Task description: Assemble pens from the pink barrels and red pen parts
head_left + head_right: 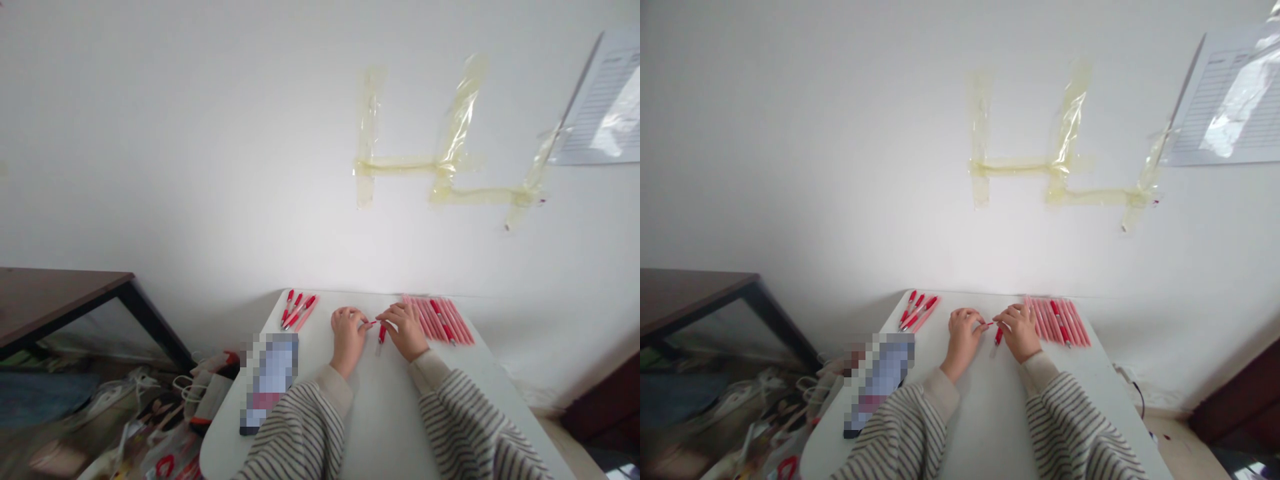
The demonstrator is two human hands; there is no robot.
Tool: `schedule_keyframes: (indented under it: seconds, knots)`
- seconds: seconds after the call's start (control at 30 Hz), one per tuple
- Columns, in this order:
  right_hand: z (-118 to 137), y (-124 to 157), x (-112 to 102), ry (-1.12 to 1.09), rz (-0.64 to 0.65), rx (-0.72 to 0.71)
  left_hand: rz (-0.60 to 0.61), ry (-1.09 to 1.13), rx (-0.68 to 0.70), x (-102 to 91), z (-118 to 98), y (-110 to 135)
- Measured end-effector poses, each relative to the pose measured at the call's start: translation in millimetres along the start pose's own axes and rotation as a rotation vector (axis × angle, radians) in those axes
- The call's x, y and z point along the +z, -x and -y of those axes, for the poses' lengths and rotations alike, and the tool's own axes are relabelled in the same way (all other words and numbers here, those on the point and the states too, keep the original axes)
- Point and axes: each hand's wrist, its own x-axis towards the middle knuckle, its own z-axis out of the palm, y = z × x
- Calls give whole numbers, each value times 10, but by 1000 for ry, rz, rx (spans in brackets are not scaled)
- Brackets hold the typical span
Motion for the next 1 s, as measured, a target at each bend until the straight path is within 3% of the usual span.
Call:
schedule_keyframes:
  seconds: [0.23,0.5,1.0]
  knots:
    - [-3,-3,20,-47,33,-7,-4,27,6,-22,-22,9]
    - [32,16,61,-36,-16,30,-22,76,31,-10,0,1]
    - [-184,1,239,-86,-74,-18,-9,95,76,29,59,-1]
